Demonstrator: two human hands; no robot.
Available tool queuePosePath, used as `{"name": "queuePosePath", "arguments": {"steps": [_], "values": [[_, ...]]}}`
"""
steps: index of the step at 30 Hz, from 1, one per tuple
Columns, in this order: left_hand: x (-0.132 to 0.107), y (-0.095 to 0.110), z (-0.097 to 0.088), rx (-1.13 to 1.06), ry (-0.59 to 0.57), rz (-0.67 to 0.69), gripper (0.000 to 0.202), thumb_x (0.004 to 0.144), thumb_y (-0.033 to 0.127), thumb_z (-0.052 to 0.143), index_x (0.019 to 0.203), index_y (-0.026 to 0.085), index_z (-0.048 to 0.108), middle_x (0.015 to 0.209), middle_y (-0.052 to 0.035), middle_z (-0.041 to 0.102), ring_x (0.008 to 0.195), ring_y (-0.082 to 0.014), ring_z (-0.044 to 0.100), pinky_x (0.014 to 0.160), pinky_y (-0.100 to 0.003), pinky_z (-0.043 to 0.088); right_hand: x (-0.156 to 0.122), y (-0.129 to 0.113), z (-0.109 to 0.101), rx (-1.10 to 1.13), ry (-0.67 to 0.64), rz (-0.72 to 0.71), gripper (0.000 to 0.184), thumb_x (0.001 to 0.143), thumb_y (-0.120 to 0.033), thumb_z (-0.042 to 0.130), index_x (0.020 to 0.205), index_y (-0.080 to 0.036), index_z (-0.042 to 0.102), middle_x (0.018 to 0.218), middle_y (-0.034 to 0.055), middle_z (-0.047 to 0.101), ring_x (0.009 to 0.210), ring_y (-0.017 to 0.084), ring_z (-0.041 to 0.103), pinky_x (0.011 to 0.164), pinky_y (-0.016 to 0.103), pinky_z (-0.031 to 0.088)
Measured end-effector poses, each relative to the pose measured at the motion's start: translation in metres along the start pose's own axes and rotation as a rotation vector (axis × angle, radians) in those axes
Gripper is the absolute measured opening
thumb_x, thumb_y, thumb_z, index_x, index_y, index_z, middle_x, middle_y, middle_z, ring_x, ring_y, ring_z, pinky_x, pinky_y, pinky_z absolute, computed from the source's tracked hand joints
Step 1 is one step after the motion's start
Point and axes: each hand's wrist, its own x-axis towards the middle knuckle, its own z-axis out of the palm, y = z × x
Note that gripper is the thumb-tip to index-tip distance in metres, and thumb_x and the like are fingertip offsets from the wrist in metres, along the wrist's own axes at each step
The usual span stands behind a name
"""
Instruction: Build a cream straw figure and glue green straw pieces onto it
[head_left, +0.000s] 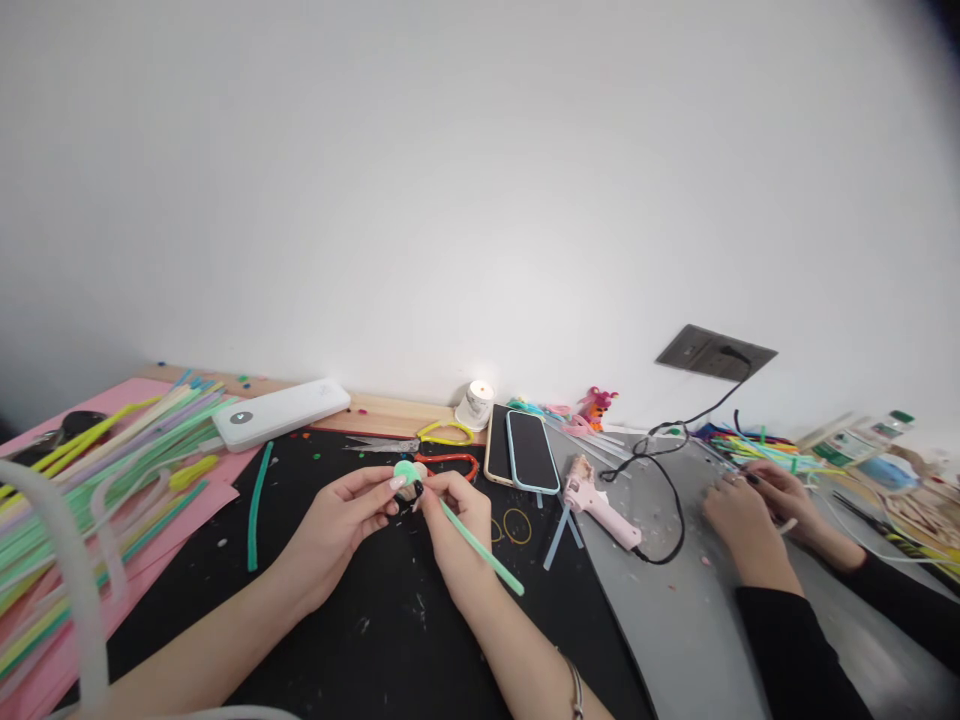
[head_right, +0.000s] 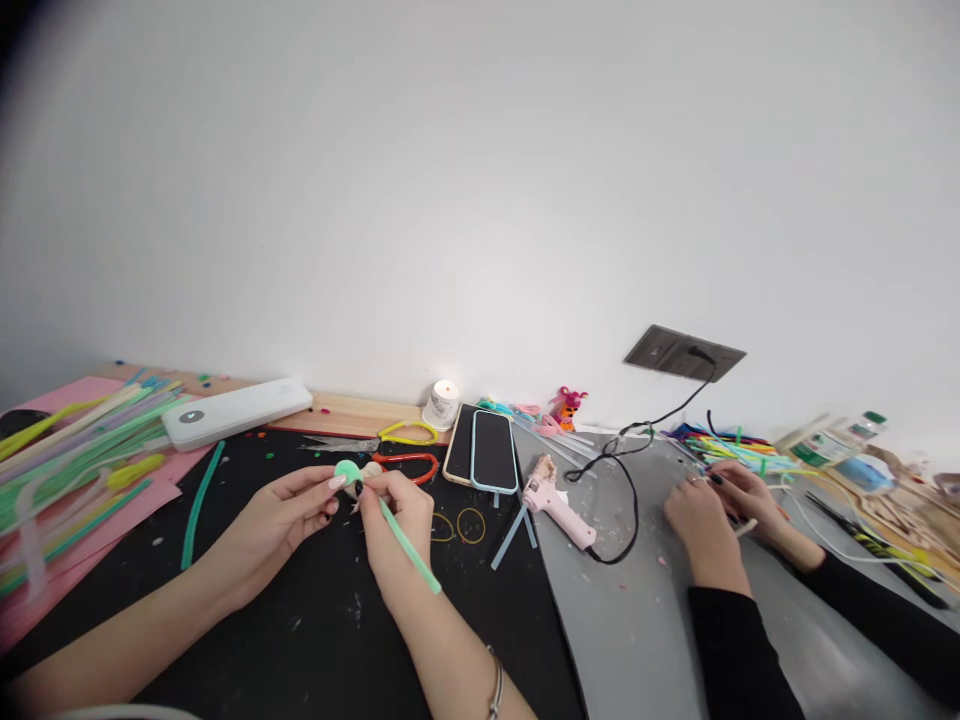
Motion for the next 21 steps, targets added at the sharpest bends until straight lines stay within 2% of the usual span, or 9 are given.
{"name": "queuePosePath", "arguments": {"steps": [4,12,21], "values": [[-0.0012,0.002,0.0023,0.004,0.01,0.018,0.024,0.06,0.028,0.08,0.081,0.018,0.071,0.07,0.0001,0.067,0.06,-0.01,0.054,0.061,-0.022,0.045,-0.0004,-0.0021,0.0011,0.07,0.011,0.049,0.014,0.074,-0.027,0.059,0.072,-0.015,0.067,0.061,0.0014,0.062,0.053,0.013,0.05,0.053,0.024,0.042],[-0.0005,0.0051,0.0038,0.136,0.043,0.105,0.044,0.065,0.029,0.077,0.102,0.02,0.056,0.066,0.003,0.066,0.061,-0.0111,0.055,0.061,-0.021,0.043,-0.0014,-0.0085,0.0016,0.127,0.006,0.112,0.012,0.073,-0.025,0.061,0.074,-0.015,0.068,0.065,0.0024,0.064,0.059,0.015,0.054,0.058,0.026,0.043],[-0.0011,0.0043,0.0057,0.249,0.09,0.229,0.045,0.066,0.03,0.075,0.104,0.019,0.053,0.062,0.0029,0.066,0.06,-0.0128,0.054,0.061,-0.022,0.043,-0.0032,0.0013,0.0061,0.074,0.028,0.065,0.014,0.072,-0.025,0.06,0.062,-0.015,0.06,0.056,-0.0013,0.056,0.052,0.012,0.046,0.052,0.023,0.037]]}}
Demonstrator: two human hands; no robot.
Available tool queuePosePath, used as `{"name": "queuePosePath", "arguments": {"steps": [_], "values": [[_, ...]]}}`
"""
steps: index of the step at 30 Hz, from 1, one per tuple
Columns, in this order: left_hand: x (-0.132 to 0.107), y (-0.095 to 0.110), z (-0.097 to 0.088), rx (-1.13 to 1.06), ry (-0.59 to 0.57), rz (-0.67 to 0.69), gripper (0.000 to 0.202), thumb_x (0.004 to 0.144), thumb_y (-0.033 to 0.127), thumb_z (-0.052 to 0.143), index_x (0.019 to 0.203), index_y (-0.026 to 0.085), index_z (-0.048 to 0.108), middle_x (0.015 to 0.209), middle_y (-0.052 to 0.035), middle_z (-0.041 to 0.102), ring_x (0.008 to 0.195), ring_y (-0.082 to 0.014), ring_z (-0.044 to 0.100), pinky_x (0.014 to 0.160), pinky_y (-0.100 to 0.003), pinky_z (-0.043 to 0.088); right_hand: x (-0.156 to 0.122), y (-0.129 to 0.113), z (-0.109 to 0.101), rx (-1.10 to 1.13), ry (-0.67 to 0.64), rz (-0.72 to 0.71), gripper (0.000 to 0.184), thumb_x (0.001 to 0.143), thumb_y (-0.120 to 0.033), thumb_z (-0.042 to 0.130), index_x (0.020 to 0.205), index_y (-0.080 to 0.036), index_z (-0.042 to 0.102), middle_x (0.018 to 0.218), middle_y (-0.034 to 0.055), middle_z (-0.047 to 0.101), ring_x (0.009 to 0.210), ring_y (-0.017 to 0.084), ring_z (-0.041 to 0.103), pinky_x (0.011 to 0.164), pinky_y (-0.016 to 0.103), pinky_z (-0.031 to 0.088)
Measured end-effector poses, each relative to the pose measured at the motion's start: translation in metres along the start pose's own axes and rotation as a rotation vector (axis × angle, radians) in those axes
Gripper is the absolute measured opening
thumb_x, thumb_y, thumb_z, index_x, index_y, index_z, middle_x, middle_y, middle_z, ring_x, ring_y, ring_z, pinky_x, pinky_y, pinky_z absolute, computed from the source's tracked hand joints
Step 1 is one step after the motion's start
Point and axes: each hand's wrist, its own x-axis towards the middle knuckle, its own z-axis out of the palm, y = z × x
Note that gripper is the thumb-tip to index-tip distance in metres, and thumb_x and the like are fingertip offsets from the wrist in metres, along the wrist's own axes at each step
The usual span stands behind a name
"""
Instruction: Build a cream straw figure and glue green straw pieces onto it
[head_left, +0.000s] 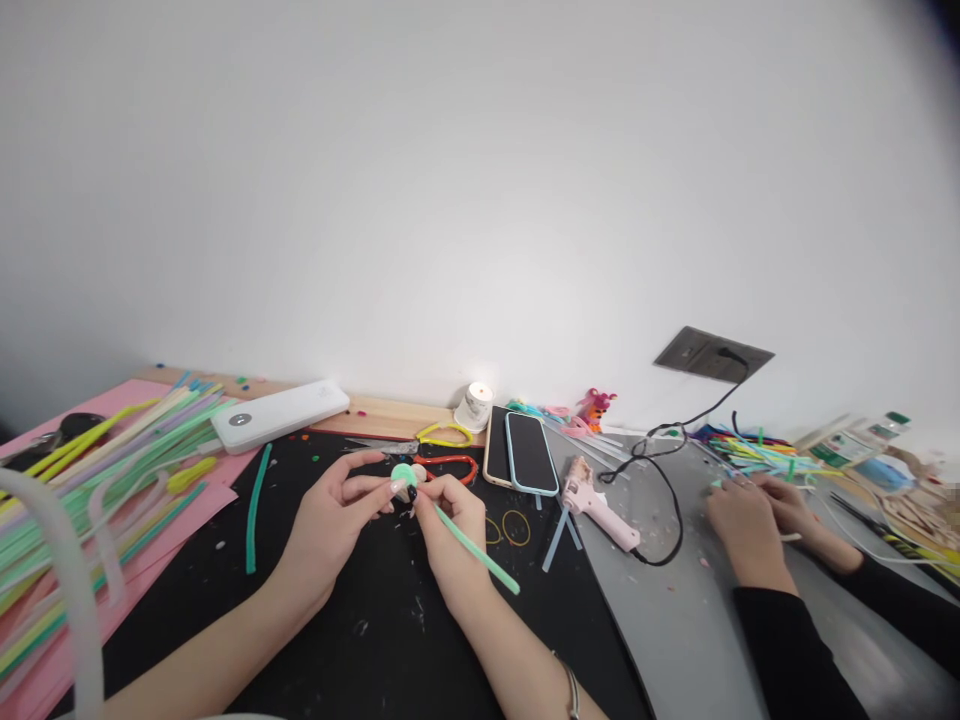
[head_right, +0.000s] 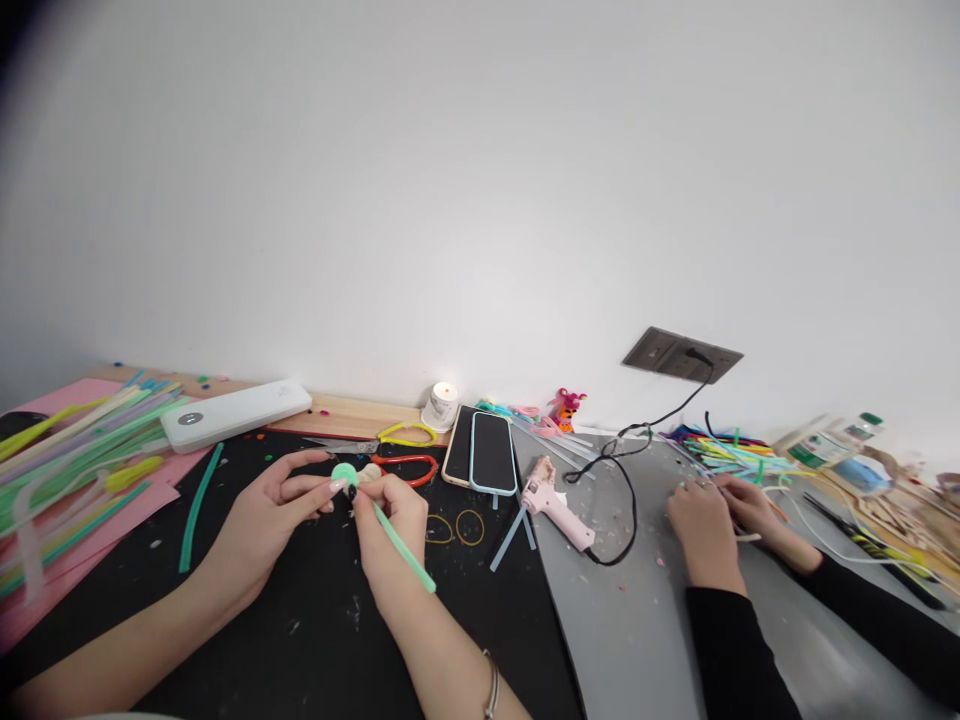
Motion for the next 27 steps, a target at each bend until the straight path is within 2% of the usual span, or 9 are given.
{"name": "queuePosePath", "arguments": {"steps": [4,10,17,22,27], "values": [[-0.001,0.0,0.001,0.026,-0.025,0.001,0.046,0.067,0.03,0.074,0.105,0.019,0.052,0.062,0.0034,0.067,0.059,-0.0125,0.055,0.061,-0.022,0.043,-0.001,0.0,0.002,0.051,-0.011,0.017,0.014,0.074,-0.024,0.06,0.063,-0.015,0.059,0.055,-0.0025,0.053,0.049,0.01,0.042,0.049,0.022,0.032],[0.0,-0.005,-0.002,0.065,-0.05,0.038,0.051,0.069,0.033,0.072,0.112,0.019,0.05,0.064,0.0038,0.069,0.059,-0.0125,0.058,0.06,-0.022,0.045,-0.002,-0.006,0.003,0.15,-0.023,0.08,0.012,0.074,-0.022,0.06,0.065,-0.013,0.059,0.056,-0.0021,0.055,0.051,0.009,0.043,0.051,0.022,0.033],[0.0,-0.005,-0.002,0.144,-0.055,0.064,0.056,0.07,0.036,0.07,0.118,0.019,0.048,0.074,0.0006,0.073,0.065,-0.0177,0.066,0.068,-0.03,0.053,-0.002,-0.009,0.003,0.148,-0.011,0.112,0.015,0.074,-0.023,0.059,0.063,-0.014,0.058,0.055,-0.0027,0.052,0.05,0.008,0.039,0.049,0.021,0.029],[-0.003,-0.004,-0.002,0.305,-0.033,0.133,0.056,0.073,0.037,0.065,0.124,0.023,0.047,0.079,0.0009,0.076,0.075,-0.0206,0.07,0.083,-0.035,0.052,-0.001,-0.012,0.004,0.176,-0.016,0.14,0.016,0.075,-0.025,0.059,0.063,-0.014,0.058,0.056,-0.0025,0.053,0.048,0.008,0.036,0.045,0.021,0.026],[-0.004,-0.005,-0.003,0.521,0.002,0.219,0.053,0.076,0.035,0.061,0.127,0.025,0.048,0.082,0.0022,0.077,0.083,-0.0215,0.071,0.085,-0.032,0.05,-0.001,-0.009,0.003,0.193,-0.016,0.173,0.014,0.074,-0.026,0.059,0.064,-0.015,0.057,0.056,-0.0031,0.053,0.046,0.007,0.035,0.042,0.02,0.023]]}}
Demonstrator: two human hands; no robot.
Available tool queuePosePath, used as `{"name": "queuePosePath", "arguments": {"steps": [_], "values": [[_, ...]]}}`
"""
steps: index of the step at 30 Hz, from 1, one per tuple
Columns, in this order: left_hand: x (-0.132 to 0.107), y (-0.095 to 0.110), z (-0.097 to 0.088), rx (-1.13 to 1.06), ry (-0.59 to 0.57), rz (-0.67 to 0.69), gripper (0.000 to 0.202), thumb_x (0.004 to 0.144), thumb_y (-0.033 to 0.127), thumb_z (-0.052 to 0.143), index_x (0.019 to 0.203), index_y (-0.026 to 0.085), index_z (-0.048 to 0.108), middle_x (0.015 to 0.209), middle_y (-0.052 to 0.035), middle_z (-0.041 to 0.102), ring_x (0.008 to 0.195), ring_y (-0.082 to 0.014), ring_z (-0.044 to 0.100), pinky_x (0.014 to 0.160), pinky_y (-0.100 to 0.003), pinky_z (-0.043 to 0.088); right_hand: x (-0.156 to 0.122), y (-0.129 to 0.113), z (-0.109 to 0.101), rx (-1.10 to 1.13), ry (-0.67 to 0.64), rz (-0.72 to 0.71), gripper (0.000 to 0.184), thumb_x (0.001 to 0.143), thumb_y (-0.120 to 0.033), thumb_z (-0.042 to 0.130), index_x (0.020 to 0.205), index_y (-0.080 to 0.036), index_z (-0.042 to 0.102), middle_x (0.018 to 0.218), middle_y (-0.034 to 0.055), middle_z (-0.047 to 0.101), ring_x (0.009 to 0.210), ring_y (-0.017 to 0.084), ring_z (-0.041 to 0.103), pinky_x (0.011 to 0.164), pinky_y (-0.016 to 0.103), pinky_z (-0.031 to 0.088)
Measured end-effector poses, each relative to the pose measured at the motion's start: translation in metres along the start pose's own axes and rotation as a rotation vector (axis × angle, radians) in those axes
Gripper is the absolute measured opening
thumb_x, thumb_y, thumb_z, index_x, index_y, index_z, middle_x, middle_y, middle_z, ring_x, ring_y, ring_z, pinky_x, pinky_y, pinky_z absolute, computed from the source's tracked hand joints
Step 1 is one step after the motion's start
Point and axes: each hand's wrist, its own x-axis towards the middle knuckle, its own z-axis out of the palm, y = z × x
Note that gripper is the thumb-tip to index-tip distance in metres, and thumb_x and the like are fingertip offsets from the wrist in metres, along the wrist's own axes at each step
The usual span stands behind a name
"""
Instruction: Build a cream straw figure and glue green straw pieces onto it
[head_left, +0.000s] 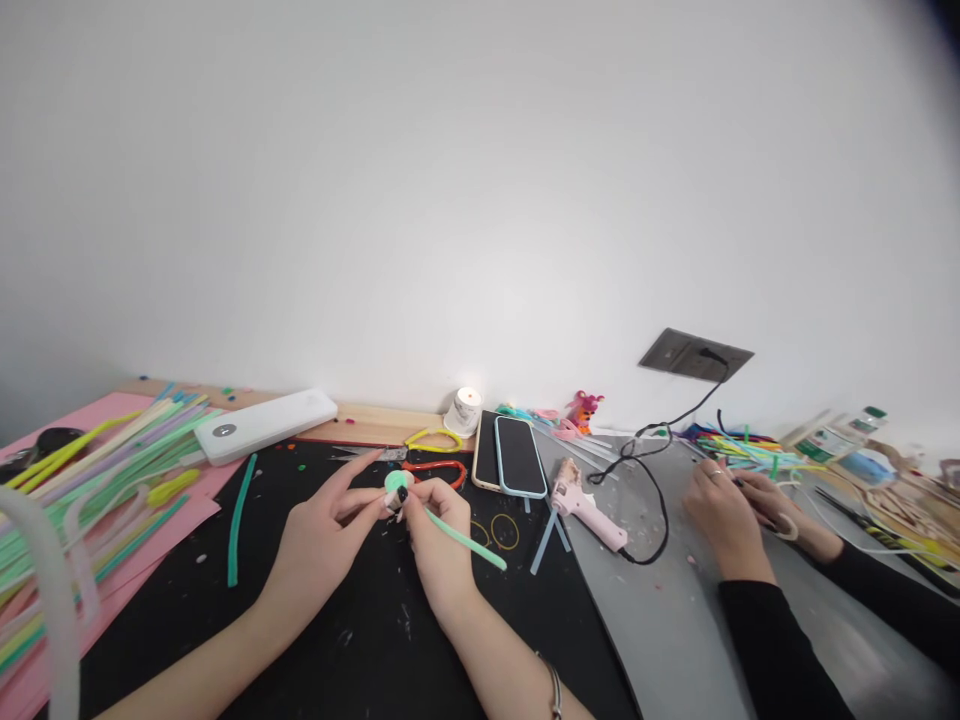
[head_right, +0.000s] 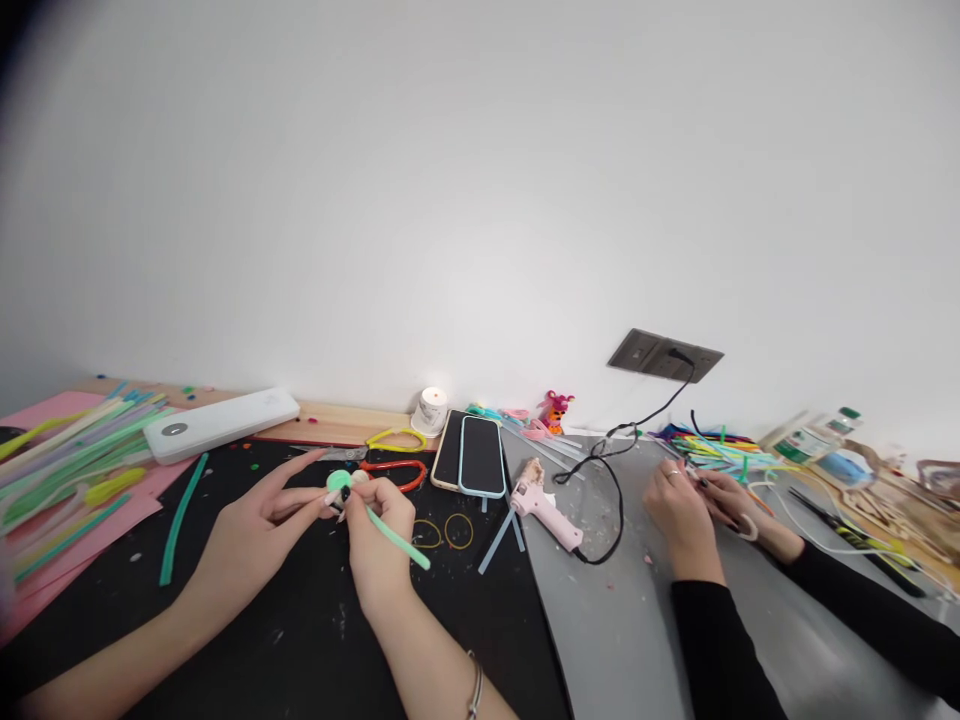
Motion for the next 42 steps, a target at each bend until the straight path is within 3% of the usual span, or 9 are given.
{"name": "queuePosePath", "arguments": {"steps": [7,17,23,28,36,42], "values": [[0.001,0.0,-0.001,0.049,0.001,0.023,0.053,0.077,0.035,0.059,0.128,0.024,0.047,0.082,0.0025,0.077,0.081,-0.0205,0.071,0.084,-0.03,0.051,0.002,0.004,0.0,0.055,0.007,0.033,0.016,0.073,-0.03,0.061,0.067,-0.016,0.057,0.052,-0.0049,0.049,0.044,0.007,0.035,0.039,0.019,0.023],[0.0,0.001,-0.001,0.026,0.015,0.024,0.049,0.076,0.03,0.058,0.123,0.024,0.049,0.08,0.0033,0.076,0.08,-0.0191,0.072,0.081,-0.028,0.053,0.001,0.002,0.001,0.073,0.05,0.008,0.018,0.07,-0.025,0.063,0.056,-0.014,0.059,0.046,-0.005,0.047,0.039,0.006,0.032,0.037,0.019,0.023],[0.001,0.007,-0.001,0.001,0.055,0.006,0.046,0.076,0.032,0.059,0.12,0.022,0.049,0.078,0.0016,0.076,0.077,-0.0194,0.071,0.08,-0.03,0.054,0.001,0.005,0.002,0.099,0.075,0.028,0.02,0.07,-0.033,0.068,0.067,-0.014,0.065,0.057,-0.0015,0.059,0.039,0.005,0.034,0.038,0.02,0.024],[0.002,0.007,-0.002,-0.116,0.041,-0.03,0.049,0.076,0.033,0.06,0.122,0.019,0.047,0.076,-0.0004,0.075,0.073,-0.0199,0.071,0.079,-0.033,0.055,0.001,0.006,0.0,0.049,0.077,0.015,0.024,0.073,-0.037,0.066,0.081,-0.015,0.071,0.06,-0.0004,0.06,0.04,0.007,0.036,0.039,0.021,0.028],[0.004,0.001,-0.001,-0.16,-0.022,-0.028,0.053,0.073,0.037,0.063,0.121,0.018,0.047,0.074,-0.0003,0.075,0.071,-0.021,0.07,0.08,-0.035,0.054,0.005,0.01,-0.002,0.056,0.096,-0.034,0.026,0.073,-0.037,0.064,0.059,-0.015,0.064,0.053,-0.0012,0.056,0.042,0.008,0.037,0.039,0.02,0.029],[0.001,0.003,-0.002,-0.137,-0.044,-0.035,0.053,0.074,0.037,0.062,0.121,0.019,0.047,0.073,0.0002,0.075,0.071,-0.0212,0.07,0.079,-0.034,0.053,0.004,0.01,0.0,0.152,0.083,-0.002,0.022,0.069,-0.037,0.068,0.069,-0.015,0.07,0.079,0.0048,0.065,0.045,0.007,0.04,0.037,0.021,0.026]]}}
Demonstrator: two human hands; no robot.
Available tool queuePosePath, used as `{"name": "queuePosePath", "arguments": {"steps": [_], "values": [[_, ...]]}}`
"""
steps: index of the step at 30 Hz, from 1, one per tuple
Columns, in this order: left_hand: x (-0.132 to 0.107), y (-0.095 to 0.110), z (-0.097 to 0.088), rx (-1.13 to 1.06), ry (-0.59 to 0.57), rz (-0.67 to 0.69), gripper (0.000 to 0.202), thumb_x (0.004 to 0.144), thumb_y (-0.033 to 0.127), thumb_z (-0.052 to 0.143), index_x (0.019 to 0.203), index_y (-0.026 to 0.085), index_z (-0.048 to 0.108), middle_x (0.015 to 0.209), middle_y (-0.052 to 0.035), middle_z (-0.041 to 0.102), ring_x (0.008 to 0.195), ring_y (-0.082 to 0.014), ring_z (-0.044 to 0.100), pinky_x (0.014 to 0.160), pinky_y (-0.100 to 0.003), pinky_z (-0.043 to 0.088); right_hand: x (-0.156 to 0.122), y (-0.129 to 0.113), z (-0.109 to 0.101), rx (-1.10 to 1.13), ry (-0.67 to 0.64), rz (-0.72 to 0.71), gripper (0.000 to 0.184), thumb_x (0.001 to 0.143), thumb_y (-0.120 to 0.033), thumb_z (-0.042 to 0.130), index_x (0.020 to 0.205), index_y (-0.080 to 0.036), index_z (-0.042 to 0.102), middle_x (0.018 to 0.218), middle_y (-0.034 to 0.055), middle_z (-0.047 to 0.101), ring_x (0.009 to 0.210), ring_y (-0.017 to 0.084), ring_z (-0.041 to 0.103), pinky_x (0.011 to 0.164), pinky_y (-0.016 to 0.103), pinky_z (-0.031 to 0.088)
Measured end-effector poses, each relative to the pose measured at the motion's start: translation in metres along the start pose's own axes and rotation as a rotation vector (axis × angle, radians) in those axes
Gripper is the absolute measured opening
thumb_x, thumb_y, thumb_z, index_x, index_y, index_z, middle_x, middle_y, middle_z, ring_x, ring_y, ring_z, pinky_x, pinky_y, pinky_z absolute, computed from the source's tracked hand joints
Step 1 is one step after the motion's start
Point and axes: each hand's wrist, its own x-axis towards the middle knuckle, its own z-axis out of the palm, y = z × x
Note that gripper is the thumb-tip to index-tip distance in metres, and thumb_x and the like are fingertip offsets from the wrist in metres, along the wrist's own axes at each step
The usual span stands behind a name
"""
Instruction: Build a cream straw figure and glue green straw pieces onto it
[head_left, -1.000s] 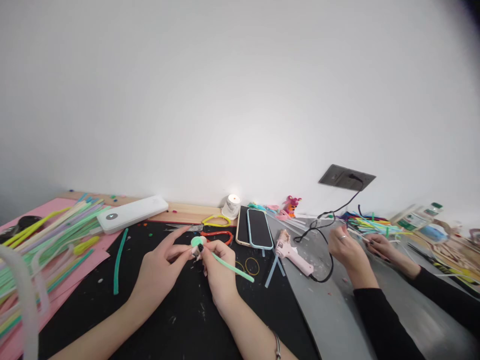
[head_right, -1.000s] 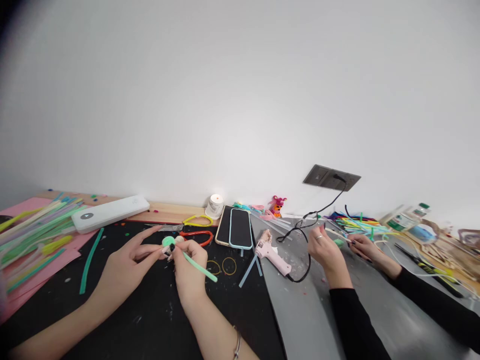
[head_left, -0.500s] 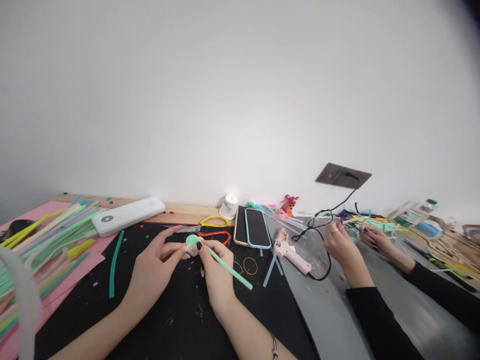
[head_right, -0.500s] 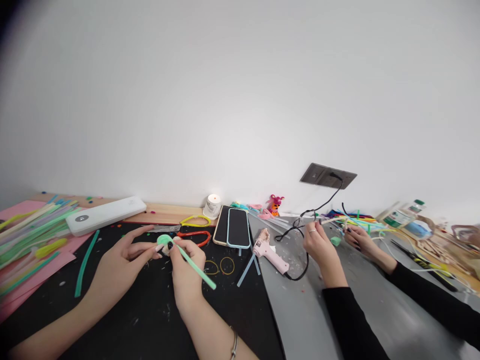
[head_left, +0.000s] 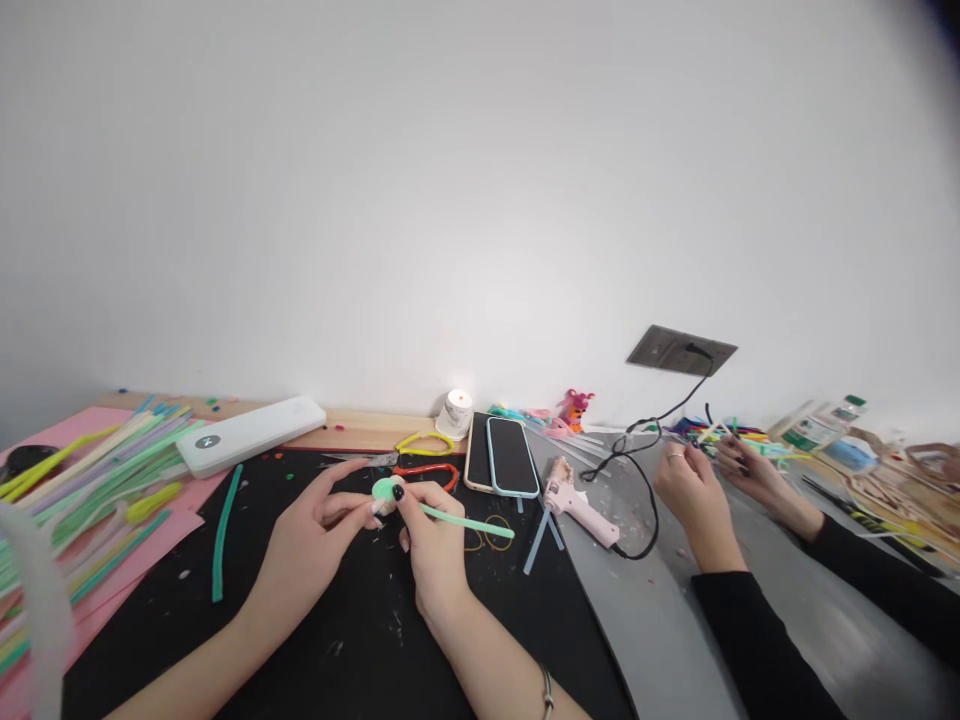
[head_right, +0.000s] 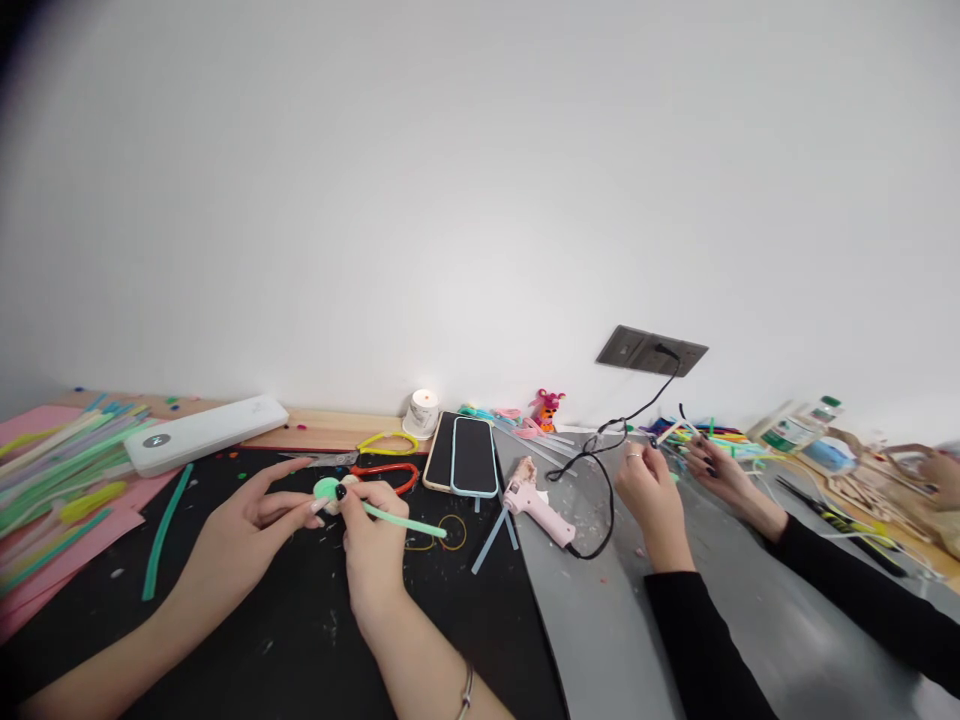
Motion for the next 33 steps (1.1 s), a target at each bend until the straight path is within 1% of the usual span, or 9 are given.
{"name": "queuePosePath", "arguments": {"steps": [2,4,8,11,16,22,25,29,33], "values": [[0.0,0.001,0.0,-0.008,-0.008,-0.012,0.055,0.073,0.037,0.063,0.122,0.018,0.046,0.073,0.0003,0.075,0.07,-0.0209,0.07,0.08,-0.034,0.053,-0.001,-0.003,0.001,0.026,-0.013,0.006,0.021,0.068,-0.036,0.069,0.069,-0.015,0.071,0.083,0.0051,0.064,0.045,0.007,0.04,0.037,0.021,0.024],[0.0,0.001,0.001,-0.027,-0.022,-0.022,0.056,0.073,0.038,0.063,0.122,0.018,0.045,0.073,0.0001,0.075,0.07,-0.0208,0.069,0.08,-0.034,0.052,-0.002,-0.006,0.002,0.046,-0.027,0.015,0.021,0.068,-0.035,0.07,0.068,-0.015,0.072,0.081,0.0047,0.063,0.046,0.006,0.039,0.037,0.02,0.023],[0.002,0.003,0.002,-0.053,-0.05,-0.04,0.055,0.072,0.037,0.064,0.121,0.018,0.045,0.07,0.0007,0.074,0.069,-0.0208,0.069,0.079,-0.034,0.052,-0.003,-0.009,0.002,0.049,-0.036,0.051,0.022,0.066,-0.036,0.072,0.068,-0.015,0.071,0.073,0.0032,0.063,0.043,0.005,0.034,0.038,0.021,0.022],[0.003,0.004,0.001,-0.05,-0.061,-0.057,0.052,0.073,0.036,0.063,0.118,0.018,0.046,0.068,0.0014,0.073,0.068,-0.0207,0.069,0.077,-0.033,0.052,-0.002,-0.007,0.001,0.016,-0.032,0.044,0.022,0.066,-0.037,0.072,0.066,-0.015,0.07,0.066,0.0019,0.062,0.041,0.005,0.032,0.038,0.021,0.021],[0.004,0.001,0.0,-0.006,-0.061,-0.062,0.048,0.072,0.039,0.064,0.114,0.02,0.048,0.063,0.003,0.072,0.067,-0.022,0.069,0.076,-0.034,0.051,0.002,-0.001,-0.003,-0.088,-0.026,-0.036,0.025,0.067,-0.04,0.07,0.063,-0.016,0.07,0.069,0.0036,0.064,0.045,0.008,0.038,0.038,0.021,0.024],[0.005,0.0,-0.001,0.011,-0.072,-0.074,0.048,0.071,0.043,0.065,0.109,0.02,0.049,0.062,0.0034,0.07,0.062,-0.0214,0.068,0.073,-0.033,0.049,0.004,-0.001,-0.005,-0.155,-0.019,-0.088,0.023,0.067,-0.04,0.069,0.062,-0.017,0.07,0.056,0.001,0.059,0.047,0.011,0.045,0.039,0.022,0.03],[0.004,-0.001,0.0,0.033,-0.074,-0.046,0.044,0.071,0.044,0.064,0.105,0.019,0.051,0.055,0.0065,0.064,0.054,-0.0188,0.064,0.065,-0.029,0.048,0.004,0.0,-0.004,-0.165,-0.025,-0.091,0.022,0.068,-0.039,0.069,0.063,-0.017,0.07,0.057,0.0012,0.059,0.047,0.011,0.045,0.04,0.022,0.031],[0.005,-0.003,-0.001,0.072,-0.069,-0.002,0.04,0.074,0.045,0.061,0.103,0.019,0.053,0.043,0.0107,0.05,0.047,-0.0171,0.058,0.057,-0.026,0.045,0.007,-0.001,-0.008,-0.182,-0.014,-0.097,0.023,0.068,-0.039,0.068,0.065,-0.017,0.071,0.057,0.0016,0.06,0.048,0.012,0.046,0.041,0.022,0.032],[0.007,0.0,-0.006,0.117,0.005,0.037,0.037,0.076,0.046,0.057,0.102,0.02,0.055,0.041,0.0105,0.048,0.044,-0.0164,0.053,0.055,-0.026,0.043,0.016,-0.013,-0.019,-0.244,0.014,-0.12,0.023,0.067,-0.038,0.067,0.066,-0.015,0.072,0.054,0.0012,0.06,0.05,0.013,0.049,0.043,0.022,0.034]]}}
